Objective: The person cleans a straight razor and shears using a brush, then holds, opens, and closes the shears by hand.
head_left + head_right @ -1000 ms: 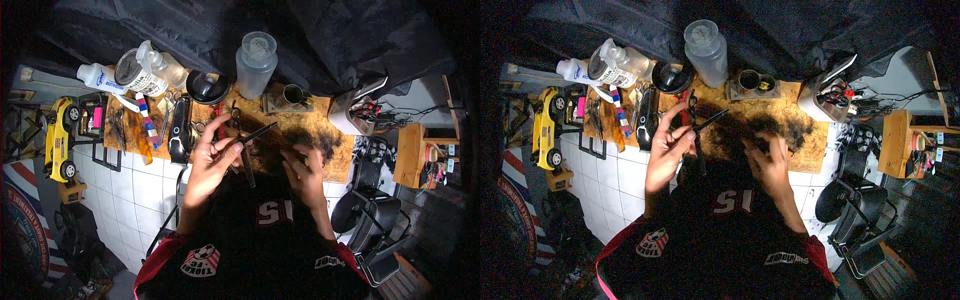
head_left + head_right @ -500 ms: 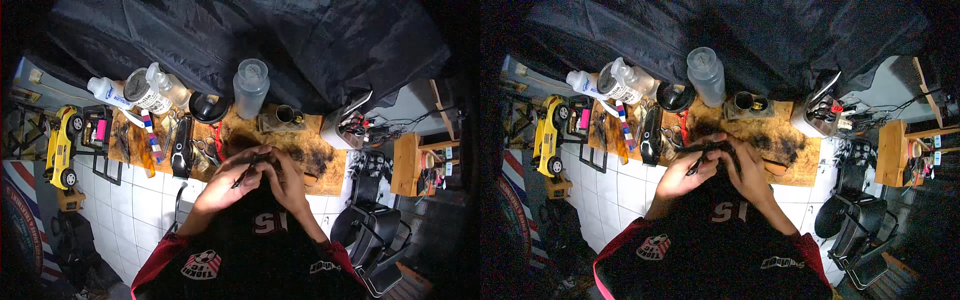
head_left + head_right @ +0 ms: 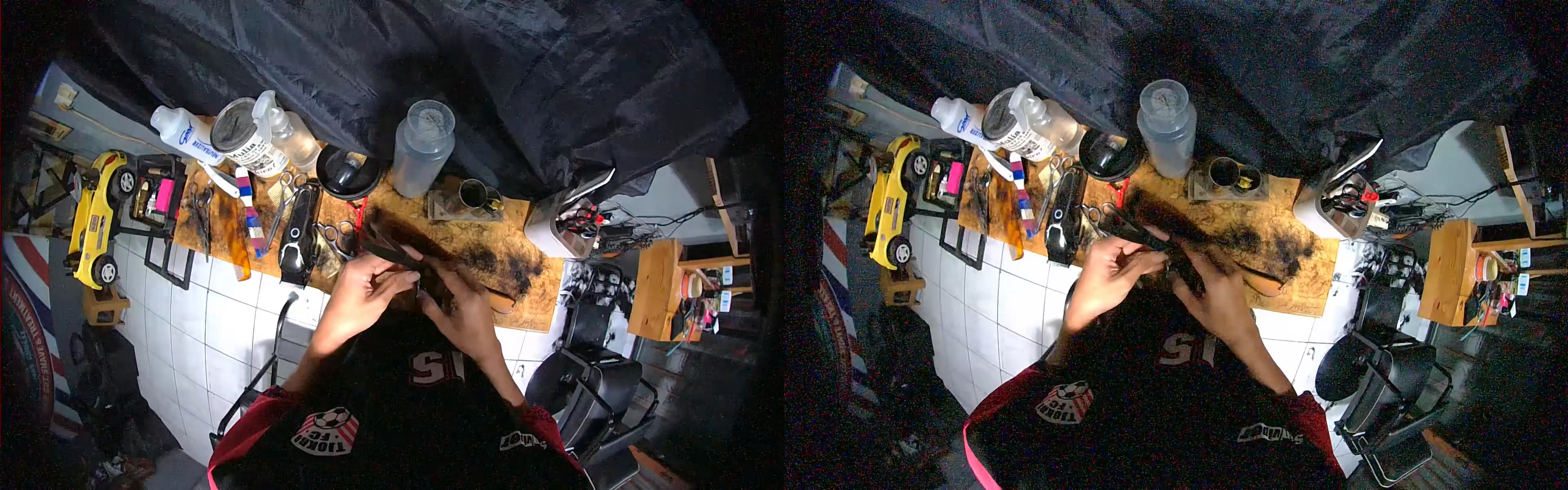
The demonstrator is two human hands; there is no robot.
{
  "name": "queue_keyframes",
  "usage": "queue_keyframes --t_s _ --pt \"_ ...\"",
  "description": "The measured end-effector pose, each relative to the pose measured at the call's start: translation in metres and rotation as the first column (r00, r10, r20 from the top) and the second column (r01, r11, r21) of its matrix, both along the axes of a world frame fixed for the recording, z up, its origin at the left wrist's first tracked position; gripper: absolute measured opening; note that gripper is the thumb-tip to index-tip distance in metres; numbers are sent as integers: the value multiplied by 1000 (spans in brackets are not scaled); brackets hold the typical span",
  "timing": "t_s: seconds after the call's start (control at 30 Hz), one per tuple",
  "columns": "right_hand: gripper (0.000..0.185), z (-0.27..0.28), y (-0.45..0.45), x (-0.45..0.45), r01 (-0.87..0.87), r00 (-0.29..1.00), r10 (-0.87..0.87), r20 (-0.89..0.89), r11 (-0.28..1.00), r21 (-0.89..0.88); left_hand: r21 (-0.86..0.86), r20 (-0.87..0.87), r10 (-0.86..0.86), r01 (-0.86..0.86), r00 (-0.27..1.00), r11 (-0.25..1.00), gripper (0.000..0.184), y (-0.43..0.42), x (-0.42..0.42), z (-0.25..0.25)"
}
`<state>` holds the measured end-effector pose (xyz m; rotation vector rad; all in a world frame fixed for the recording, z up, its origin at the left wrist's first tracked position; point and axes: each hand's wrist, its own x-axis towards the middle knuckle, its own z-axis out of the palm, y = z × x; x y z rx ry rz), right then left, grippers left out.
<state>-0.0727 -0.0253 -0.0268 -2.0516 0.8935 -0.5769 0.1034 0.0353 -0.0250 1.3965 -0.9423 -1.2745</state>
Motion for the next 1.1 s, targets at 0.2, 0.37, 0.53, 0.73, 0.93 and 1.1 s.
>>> queue_keyframes --t_s 0.2,0.37,0.53,0.73,0.93,1.1 --pt "60 0 -1 1 223 974 -226 5 957 -187 -532 -65 -229 160 971 831 79 -8 27 6" --pt "61 15 -2 5 231 961 -272 -51 890 -393 -346 -875 -155 -367 459 863 118 -19 20 17" --pt "55 19 0 1 208 963 -264 -62 867 -453 -301 -921 -196 -297 337 906 116 -24 14 15" --pt "45 24 -5 -5 231 958 -281 -47 864 -448 -266 -915 -150 -280 374 922 115 -26 15 12" --pt "39 26 -7 0 125 984 -170 -59 881 -457 -250 -938 -161 -277 308 928 113 -27 14 15" --pt "50 22 -7 1 164 976 -215 -36 833 -529 -254 -938 -165 -277 306 927 112 -26 14 14"
